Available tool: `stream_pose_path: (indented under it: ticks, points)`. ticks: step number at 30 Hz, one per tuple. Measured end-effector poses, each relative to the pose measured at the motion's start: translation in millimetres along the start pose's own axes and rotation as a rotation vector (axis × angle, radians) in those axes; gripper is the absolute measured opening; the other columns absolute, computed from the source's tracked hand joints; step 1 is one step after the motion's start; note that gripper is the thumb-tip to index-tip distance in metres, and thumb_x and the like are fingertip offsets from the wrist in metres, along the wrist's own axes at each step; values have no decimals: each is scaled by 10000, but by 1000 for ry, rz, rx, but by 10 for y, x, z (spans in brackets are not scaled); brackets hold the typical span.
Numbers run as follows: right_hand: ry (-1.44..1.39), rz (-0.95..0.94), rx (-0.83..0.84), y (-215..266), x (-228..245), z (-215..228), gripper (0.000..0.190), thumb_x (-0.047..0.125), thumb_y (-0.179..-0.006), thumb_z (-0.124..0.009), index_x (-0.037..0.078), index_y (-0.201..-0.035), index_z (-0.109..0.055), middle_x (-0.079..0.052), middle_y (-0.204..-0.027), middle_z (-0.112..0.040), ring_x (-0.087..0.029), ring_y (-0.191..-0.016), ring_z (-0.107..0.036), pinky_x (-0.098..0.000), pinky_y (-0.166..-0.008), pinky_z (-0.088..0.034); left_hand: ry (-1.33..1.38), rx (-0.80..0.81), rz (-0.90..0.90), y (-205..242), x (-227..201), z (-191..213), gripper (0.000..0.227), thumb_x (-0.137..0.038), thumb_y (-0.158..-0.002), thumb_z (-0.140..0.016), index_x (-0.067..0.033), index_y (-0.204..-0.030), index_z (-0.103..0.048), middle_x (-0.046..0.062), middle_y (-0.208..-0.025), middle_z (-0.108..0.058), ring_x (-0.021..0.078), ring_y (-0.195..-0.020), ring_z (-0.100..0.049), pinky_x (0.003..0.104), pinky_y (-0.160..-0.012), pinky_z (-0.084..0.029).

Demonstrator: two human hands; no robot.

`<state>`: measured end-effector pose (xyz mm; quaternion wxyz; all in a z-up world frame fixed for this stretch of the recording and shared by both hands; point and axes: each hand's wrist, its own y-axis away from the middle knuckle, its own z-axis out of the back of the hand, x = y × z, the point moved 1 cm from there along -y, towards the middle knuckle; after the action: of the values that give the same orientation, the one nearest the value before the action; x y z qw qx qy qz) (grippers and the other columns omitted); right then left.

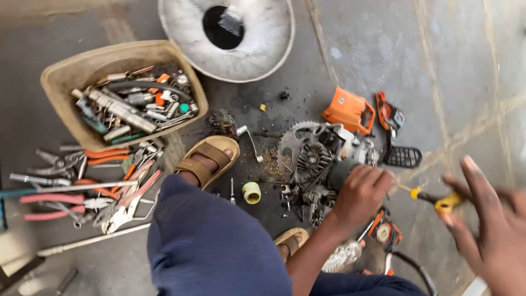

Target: The person sits on the floor of a repair area surrounded by scattered tools and chainsaw parts, and uses a screwdriver to unscrew and remove components from a chainsaw engine assembly, handling the crankcase, cylinder and small parts while working on the ground.

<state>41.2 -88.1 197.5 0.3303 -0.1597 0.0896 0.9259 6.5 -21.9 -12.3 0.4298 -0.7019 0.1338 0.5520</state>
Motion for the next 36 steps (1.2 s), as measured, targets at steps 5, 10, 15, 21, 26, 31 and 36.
stream_pose_path:
  ticks: [5,10,15,21,26,31,36]
  points:
    - [-549,-108,-32,518,-465,-518,816,233,-856,-734,12,-1560,-387,-231,-1437,-545,-321,-1187,-576,-481,-943,-530,-62,-89,18,-27,-24,32,67,-73,-993,-649,-36,-1007,-594,124,-894,-623,326,-1025,-688,438,-967,-545]
    - [-960,-545,154,255,-81,-172,558,218,-961,-614,-39,-1447,-513,-246,-1387,-621,-304,-1272,-635,-568,-775,-605,-105,-48,-8,11,-48,-14,91,-99,-1014,-641,-24,-1000,-591,152,-916,-653,360,-1181,-694,447,-1094,-539]
    - [-334,-51,119,47,-576,-433,781,174,-868,-697,-22,-1581,-448,-207,-1390,-648,-288,-1137,-644,-447,-1018,-516,-144,-29,30,73,15,-84,185,-165,-1073,-640,-6,-995,-583,194,-988,-666,378,-1142,-700,454,-1063,-549]
    - [-26,516,59,-350,-307,-399,907,548,-662,-741,125,-1422,-486,-162,-1306,-661,-355,-1278,-626,-524,-1157,-455,-256,-44,22,86,-8,-24,198,-206,-1072,-646,-11,-1056,-615,162,-968,-671,344,-1168,-704,485,-1150,-522]
    - [-5,541,312,-526,-72,-410,866,612,-683,-738,286,-1456,-524,-13,-1409,-619,-223,-1266,-582,-468,-1086,-483,-59,-67,107,181,49,-105,188,-206,-1056,-634,-19,-1056,-617,174,-1082,-675,346,-1159,-694,452,-1128,-525]
    - [-158,391,506,-622,94,-373,839,476,-693,-800,205,-1455,-581,-96,-1569,-542,-306,-1373,-536,-448,-980,-504,-218,-66,-51,142,24,-24,204,-141,-988,-666,-42,-1164,-696,148,-1105,-697,342,-1145,-703,453,-1082,-558]
    - [-1044,-539,231,-475,339,-318,507,220,-924,-602,-37,-1355,-534,-226,-1498,-542,-373,-1379,-541,-488,-1006,-495,-3,-82,-132,205,-44,-54,209,-104,-1052,-679,-74,-1259,-676,57,-1081,-683,201,-1039,-694,378,-1002,-575]
